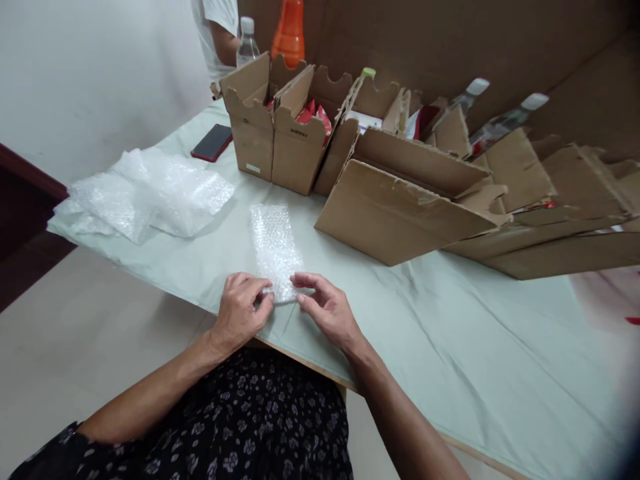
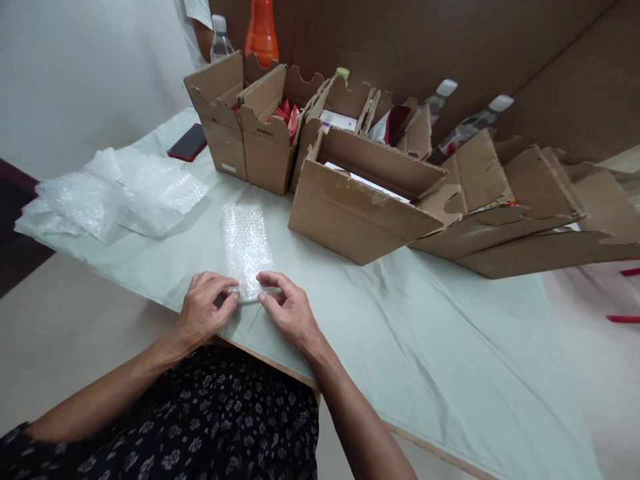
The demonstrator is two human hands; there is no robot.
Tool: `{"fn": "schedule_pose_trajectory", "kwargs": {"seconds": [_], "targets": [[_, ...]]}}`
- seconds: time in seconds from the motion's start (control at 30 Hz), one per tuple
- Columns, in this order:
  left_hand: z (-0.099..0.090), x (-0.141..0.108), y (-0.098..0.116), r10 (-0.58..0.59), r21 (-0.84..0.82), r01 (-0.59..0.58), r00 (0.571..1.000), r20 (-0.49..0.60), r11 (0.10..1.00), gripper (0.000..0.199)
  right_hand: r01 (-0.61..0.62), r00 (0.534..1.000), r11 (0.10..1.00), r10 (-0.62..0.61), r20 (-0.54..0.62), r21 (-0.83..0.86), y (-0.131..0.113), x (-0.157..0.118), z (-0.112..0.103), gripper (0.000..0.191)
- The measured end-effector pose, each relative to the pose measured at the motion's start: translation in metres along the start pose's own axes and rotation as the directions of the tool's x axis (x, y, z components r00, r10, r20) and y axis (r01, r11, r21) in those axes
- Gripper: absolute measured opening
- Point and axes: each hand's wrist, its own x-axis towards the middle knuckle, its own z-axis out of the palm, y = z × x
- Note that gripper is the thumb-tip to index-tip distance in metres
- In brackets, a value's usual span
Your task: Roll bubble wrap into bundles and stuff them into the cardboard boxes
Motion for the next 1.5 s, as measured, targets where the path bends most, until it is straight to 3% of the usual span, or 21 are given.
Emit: {"fn": "schedule_pose_trajectory", "kwargs": {"seconds": [0.07,0.13,0.23,0.33,0.7,0.83,0.97,1.1,1.17,1.23,1.3,1.4,1.5], "targets": [[0.0,-0.001,0.0,-0.006,-0.003,0.006,1.0,0.002,1.0,0.009,0.186,0.982,0.943,-0.182,0.039,-0.276,0.004,-0.005,-0.006,0.032],[-0.001,-0.001,0.001,-0.007,0.002,0.007,1.0,0.005,1.0,0.009,0.317,0.948,0.806,-0.288,0.136,-0.5,0.009,-0.007,-0.009,0.034],[-0.003,-0.001,0.001,0.013,0.019,-0.013,1.0,0.02,1.0,0.009,0.377,0.923,0.603,-0.31,0.229,-0.703,0.015,-0.006,-0.007,0.033],[-0.007,-0.002,0.0,0.042,0.064,-0.045,0.997,0.058,0.997,0.009,0.387,0.913,0.51,-0.33,0.241,-0.768,0.02,-0.001,-0.003,0.03],[-0.01,-0.015,0.004,0.128,0.097,-0.135,0.989,0.073,0.986,0.013,0.428,0.895,0.552,-0.369,0.251,-0.715,0.013,0.004,-0.01,0.027],[-0.011,-0.014,0.006,0.102,0.041,-0.103,0.994,0.045,0.994,0.001,0.368,0.929,0.616,-0.275,0.247,-0.697,0.003,0.007,-0.015,0.025],[-0.012,-0.014,0.007,0.066,-0.093,-0.058,0.994,0.083,0.994,0.009,0.291,0.952,0.686,-0.138,0.274,-0.666,-0.009,0.011,-0.015,0.024],[-0.013,-0.014,0.006,-0.038,-0.109,0.047,0.995,0.087,0.993,0.01,0.187,0.966,0.728,-0.013,0.259,-0.66,-0.014,0.017,-0.01,0.022],[-0.012,-0.013,0.006,-0.095,-0.105,0.103,0.993,0.071,0.989,0.012,0.159,0.981,0.712,-0.034,0.193,-0.684,-0.012,0.019,-0.007,0.02],[-0.011,-0.011,0.006,-0.102,-0.094,0.108,0.992,0.069,0.99,0.013,0.179,0.983,0.672,-0.149,0.106,-0.719,-0.009,0.015,-0.006,0.019],[-0.011,-0.01,0.005,-0.075,-0.076,0.081,0.994,0.082,0.994,0.01,0.248,0.953,0.614,-0.294,0.074,-0.75,-0.006,0.008,-0.006,0.019],[-0.01,-0.009,0.004,-0.069,-0.057,0.076,0.992,0.104,0.996,0.011,0.389,0.901,0.513,-0.386,0.198,-0.766,-0.003,-0.007,-0.008,0.02],[-0.011,-0.009,0.004,-0.071,-0.05,0.076,0.992,0.108,0.996,0.012,0.462,0.876,0.443,-0.36,0.32,-0.768,0.001,-0.014,-0.009,0.021]]}}
